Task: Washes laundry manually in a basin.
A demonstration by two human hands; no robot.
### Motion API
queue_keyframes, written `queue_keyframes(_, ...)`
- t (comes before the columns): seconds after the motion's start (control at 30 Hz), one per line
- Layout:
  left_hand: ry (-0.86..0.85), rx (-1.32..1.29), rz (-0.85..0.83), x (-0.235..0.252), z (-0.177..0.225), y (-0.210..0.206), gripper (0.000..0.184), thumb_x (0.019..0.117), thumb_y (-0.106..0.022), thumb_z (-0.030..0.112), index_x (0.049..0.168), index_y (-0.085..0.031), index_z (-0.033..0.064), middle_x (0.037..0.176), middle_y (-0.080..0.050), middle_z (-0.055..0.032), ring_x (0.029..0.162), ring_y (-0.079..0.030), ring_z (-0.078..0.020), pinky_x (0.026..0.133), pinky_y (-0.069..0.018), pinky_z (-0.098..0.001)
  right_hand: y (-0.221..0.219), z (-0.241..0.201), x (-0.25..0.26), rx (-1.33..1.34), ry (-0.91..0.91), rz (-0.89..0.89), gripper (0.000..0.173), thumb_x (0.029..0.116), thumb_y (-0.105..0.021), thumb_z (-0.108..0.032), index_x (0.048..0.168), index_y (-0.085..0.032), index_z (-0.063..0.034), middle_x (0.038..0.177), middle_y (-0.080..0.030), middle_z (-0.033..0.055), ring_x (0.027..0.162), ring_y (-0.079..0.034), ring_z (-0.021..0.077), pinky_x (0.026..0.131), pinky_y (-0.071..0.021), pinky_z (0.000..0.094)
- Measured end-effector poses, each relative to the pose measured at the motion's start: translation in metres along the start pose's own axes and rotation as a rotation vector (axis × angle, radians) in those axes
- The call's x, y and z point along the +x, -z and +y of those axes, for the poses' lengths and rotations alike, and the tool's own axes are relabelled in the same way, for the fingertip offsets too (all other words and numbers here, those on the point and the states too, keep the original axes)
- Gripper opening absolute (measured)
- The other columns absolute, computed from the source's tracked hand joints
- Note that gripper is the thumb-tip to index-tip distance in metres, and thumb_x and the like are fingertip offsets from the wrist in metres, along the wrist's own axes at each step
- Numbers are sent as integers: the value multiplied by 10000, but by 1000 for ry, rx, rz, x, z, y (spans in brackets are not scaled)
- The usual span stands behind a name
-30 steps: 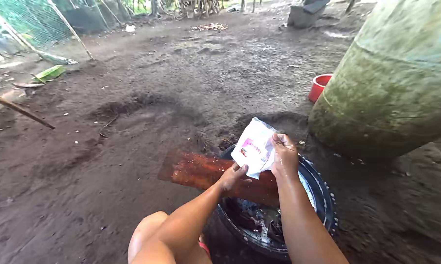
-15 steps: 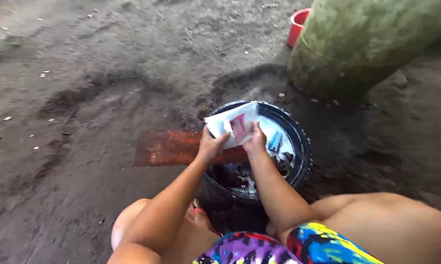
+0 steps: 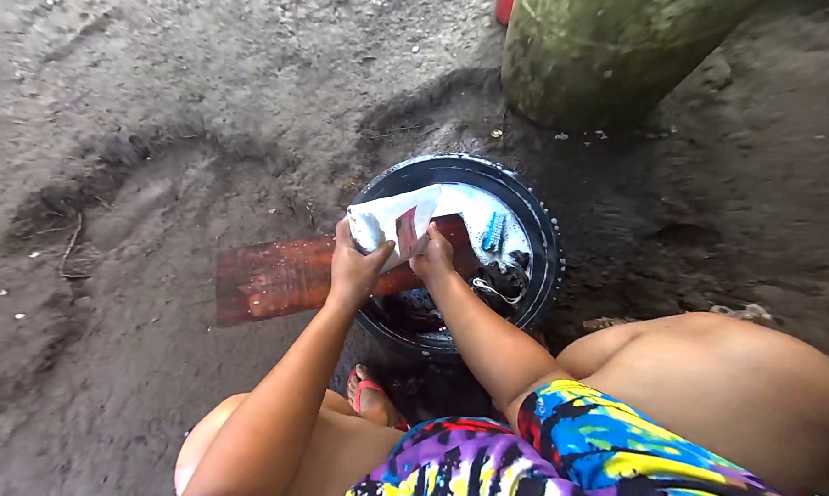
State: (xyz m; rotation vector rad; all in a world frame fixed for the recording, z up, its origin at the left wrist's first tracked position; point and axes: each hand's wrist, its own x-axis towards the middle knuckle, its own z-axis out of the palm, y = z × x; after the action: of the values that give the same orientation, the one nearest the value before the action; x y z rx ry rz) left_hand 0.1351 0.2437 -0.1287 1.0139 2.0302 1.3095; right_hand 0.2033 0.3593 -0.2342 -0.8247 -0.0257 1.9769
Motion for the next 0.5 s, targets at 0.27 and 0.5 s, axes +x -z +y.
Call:
queue_keyframes(0.27, -14, -37, -5, -2, 9, -5, 741, 843, -830, 121, 1468, -434, 75, 1198, -691, -157, 1085, -698, -226, 980, -575, -444, 1, -6, -7, -194, 47, -45, 386, 1116, -367, -333, 1280, -525, -22, 1050, -638, 119, 913, -654, 200, 801, -582, 406)
queue_keyframes(0.5, 5, -298, 2, -6, -8, -5, 800, 850, -791, 67, 1485, -315, -40, 1294, -607, -218, 1163, -651, -201, 1033, -536, -354, -19, -27, -18, -110, 150, -64, 418, 1125, -345, -359, 1358, -463, -33, 1196, -614, 132, 1070, -647, 226, 926, -569, 447)
